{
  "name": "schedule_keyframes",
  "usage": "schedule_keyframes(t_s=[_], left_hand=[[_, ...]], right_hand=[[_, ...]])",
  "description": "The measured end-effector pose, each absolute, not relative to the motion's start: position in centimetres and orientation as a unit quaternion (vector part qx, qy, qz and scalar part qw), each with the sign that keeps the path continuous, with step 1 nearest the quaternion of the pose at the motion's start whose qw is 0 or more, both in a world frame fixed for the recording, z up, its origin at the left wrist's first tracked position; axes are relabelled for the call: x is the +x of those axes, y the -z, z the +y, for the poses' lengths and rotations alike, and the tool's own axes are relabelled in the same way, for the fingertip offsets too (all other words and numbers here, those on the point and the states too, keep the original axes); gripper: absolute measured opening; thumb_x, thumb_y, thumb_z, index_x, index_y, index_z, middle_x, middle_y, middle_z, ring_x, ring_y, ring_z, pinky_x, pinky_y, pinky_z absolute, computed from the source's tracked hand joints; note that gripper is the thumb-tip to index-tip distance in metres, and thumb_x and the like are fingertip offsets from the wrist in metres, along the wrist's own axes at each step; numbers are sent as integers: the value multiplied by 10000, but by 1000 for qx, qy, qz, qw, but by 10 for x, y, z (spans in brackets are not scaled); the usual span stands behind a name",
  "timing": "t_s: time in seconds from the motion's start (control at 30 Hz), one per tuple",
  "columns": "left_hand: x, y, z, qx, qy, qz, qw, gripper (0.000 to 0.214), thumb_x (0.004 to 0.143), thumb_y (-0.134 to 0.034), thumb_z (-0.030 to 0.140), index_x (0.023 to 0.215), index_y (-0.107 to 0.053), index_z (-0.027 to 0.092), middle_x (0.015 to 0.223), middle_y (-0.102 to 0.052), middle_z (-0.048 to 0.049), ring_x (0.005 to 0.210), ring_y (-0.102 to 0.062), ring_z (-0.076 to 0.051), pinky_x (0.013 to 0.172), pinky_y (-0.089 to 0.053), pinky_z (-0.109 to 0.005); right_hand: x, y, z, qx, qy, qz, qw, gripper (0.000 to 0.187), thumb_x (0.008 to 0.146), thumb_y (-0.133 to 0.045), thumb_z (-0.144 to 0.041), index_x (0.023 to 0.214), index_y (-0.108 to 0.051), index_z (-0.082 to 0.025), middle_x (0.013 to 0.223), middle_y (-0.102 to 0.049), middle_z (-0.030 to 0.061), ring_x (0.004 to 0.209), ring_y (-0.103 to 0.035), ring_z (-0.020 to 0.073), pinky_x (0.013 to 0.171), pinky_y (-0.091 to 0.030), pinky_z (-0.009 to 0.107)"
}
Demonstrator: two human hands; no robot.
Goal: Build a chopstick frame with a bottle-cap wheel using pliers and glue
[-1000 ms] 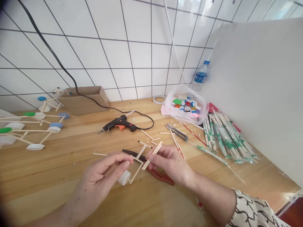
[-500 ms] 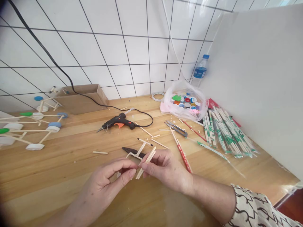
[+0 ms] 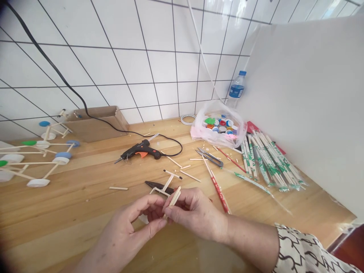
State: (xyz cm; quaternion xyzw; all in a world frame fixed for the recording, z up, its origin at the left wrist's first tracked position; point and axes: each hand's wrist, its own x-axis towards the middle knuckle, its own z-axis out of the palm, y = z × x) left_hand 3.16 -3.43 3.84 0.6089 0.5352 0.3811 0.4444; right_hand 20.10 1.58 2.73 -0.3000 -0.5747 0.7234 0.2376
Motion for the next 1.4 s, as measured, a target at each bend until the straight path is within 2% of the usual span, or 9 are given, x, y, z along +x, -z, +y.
schedule_keyframes(t_s=[0.3, 0.43, 0.5, 0.67, 0.8, 0.9, 1.03, 1.23, 1.4], left_hand=[[31, -35, -35, 614, -362, 542, 445, 150, 727, -580, 118, 827, -634, 216, 671, -643, 36, 612, -581, -114, 593, -482, -194], [26, -34, -37, 649, -362, 551, 380, 195, 779, -551, 145, 934, -629, 231, 708, -657, 32, 647, -602, -120, 627, -484, -204], [24, -34, -39, 676, -359, 553, 328, 140, 804, -526, 158, 880, -625, 220, 713, -651, 24, 650, -599, -122, 632, -479, -208], [34, -36, -47, 786, -277, 504, 227, 176, 833, -454, 111, 771, -599, 189, 683, -634, -2, 629, -577, -133, 602, -451, -224], [44, -32, -55, 854, -143, 467, 182, 245, 823, -419, 45, 741, -612, 173, 730, -651, -41, 685, -588, -164, 654, -451, -264], [45, -29, -60, 871, -111, 455, 151, 219, 821, -452, 65, 704, -605, 169, 729, -645, -50, 708, -580, -181, 697, -455, -298], [42, -40, -58, 812, -245, 495, 187, 128, 831, -551, 201, 725, -621, 186, 767, -660, -48, 751, -589, -180, 716, -474, -307], [40, -59, -34, 587, -474, 563, 338, 174, 814, -584, 328, 856, -618, 163, 759, -656, -25, 702, -607, -147, 630, -501, -247], [28, -41, -22, 522, -532, 552, 374, 165, 802, -606, 328, 792, -626, 165, 727, -640, -9, 704, -603, -145, 681, -503, -254]], right_hand=[[198, -28, 14, -277, -716, -594, 240, 313, 804, -622, -456, 735, -626, -151, 744, -607, 18, 715, -557, 129, 710, -443, 274], [206, -36, 23, -316, -674, -619, 249, 365, 808, -599, -508, 706, -649, -161, 613, -570, -11, 563, -490, 90, 561, -414, 225], [214, -41, 33, -359, -624, -631, 287, 390, 802, -589, -538, 693, -657, -169, 552, -554, -14, 502, -466, 90, 497, -392, 223], [231, -39, 62, -407, -527, -629, 400, 376, 780, -619, -529, 723, -638, -158, 597, -621, 13, 547, -517, 105, 559, -439, 242], [225, -32, 67, -389, -530, -659, 365, 386, 793, -595, -526, 737, -607, -143, 609, -609, 5, 557, -511, 99, 571, -434, 238], [217, -34, 59, -370, -508, -713, 310, 389, 838, -535, -505, 673, -567, -154, 569, -554, -22, 532, -472, 86, 531, -400, 215], [211, -41, 49, -337, -414, -812, 235, 337, 898, -484, -373, 638, -524, -162, 567, -515, -33, 522, -421, 80, 497, -333, 201], [190, -61, 45, -256, -133, -947, 143, 169, 883, -506, -201, 756, -610, -161, 685, -623, 36, 619, -519, 135, 603, -342, 258], [167, -77, 44, -256, -133, -953, 92, 181, 865, -554, -229, 733, -643, -144, 676, -647, 54, 609, -541, 151, 570, -339, 258]])
